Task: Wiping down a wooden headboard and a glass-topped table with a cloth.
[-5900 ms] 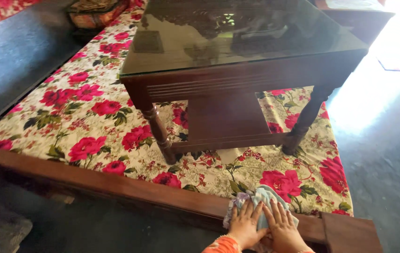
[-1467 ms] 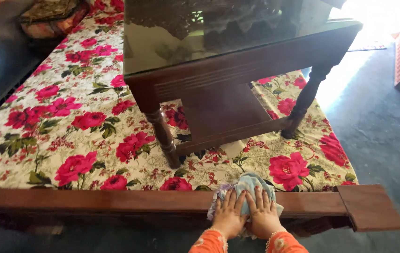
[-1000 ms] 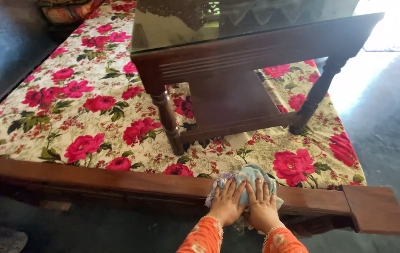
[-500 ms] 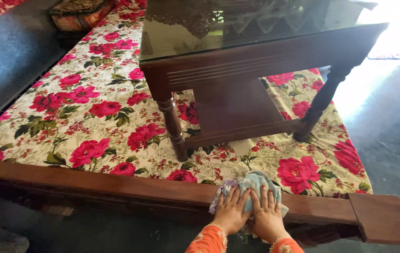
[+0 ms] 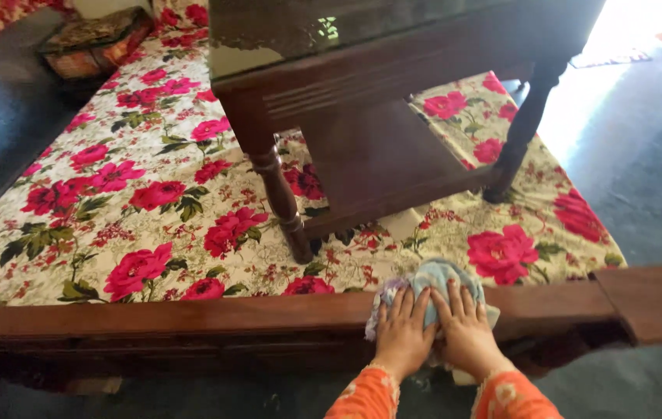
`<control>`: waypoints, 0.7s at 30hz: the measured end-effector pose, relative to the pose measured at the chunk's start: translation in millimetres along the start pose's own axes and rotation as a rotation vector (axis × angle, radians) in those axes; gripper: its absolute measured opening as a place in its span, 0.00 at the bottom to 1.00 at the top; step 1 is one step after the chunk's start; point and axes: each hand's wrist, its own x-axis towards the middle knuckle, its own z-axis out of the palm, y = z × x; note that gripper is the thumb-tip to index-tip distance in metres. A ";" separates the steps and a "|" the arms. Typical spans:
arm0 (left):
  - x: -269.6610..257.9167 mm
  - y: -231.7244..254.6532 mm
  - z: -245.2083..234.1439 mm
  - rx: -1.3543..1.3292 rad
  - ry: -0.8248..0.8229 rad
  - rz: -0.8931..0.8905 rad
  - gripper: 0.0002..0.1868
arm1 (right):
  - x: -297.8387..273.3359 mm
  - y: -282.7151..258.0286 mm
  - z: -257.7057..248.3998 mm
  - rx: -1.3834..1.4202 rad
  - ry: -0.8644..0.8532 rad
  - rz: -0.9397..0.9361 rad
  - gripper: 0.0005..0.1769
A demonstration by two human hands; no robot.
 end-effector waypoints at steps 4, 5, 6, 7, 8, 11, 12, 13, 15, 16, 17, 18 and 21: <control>2.3 -2.0 -1.7 -0.007 0.032 0.026 0.37 | 0.0 -5.4 -9.8 -0.037 -0.067 0.012 0.60; 3.1 -3.8 -2.4 -0.005 0.038 0.029 0.37 | 1.7 -5.0 -6.8 -0.038 -0.059 0.011 0.60; 3.9 -5.2 -2.8 -0.010 0.015 0.028 0.37 | 3.2 -4.1 -3.9 -0.062 -0.096 0.018 0.59; 5.1 -6.5 -2.8 -0.015 -0.009 0.026 0.37 | 5.1 -2.7 -0.8 -0.086 -0.133 0.026 0.59; 5.5 -6.6 -2.5 -0.017 -0.008 0.026 0.37 | 5.5 -2.7 -0.6 -0.089 -0.133 0.026 0.59; 4.5 -6.9 -2.7 -0.010 -0.007 0.030 0.37 | 4.8 -5.4 -2.3 -0.071 -0.111 0.020 0.57; 3.3 -6.2 -4.3 -0.007 0.000 0.032 0.38 | 3.3 -8.1 -5.5 -0.050 -0.107 0.028 0.57; 2.1 -5.2 -5.8 -0.003 0.007 0.034 0.38 | 1.6 -10.4 -8.7 -0.028 -0.104 0.036 0.58; 1.3 -5.8 -6.4 -0.011 0.005 0.034 0.38 | 1.2 -10.6 -7.2 -0.038 -0.112 0.041 0.58; 1.3 -5.9 -7.2 -0.017 0.007 0.034 0.38 | 1.5 -10.7 -7.1 -0.049 -0.118 0.042 0.59; 0.6 -7.1 -6.1 -0.019 0.005 0.034 0.38 | 0.7 -11.2 -7.1 -0.049 -0.120 0.043 0.59; 0.8 -8.9 -5.8 -0.019 0.012 0.038 0.38 | 1.2 -12.2 -7.5 -0.053 -0.119 0.040 0.59; -0.4 -12.8 -7.9 -0.017 0.019 0.041 0.37 | 0.9 -19.5 -13.4 -0.048 -0.132 0.039 0.59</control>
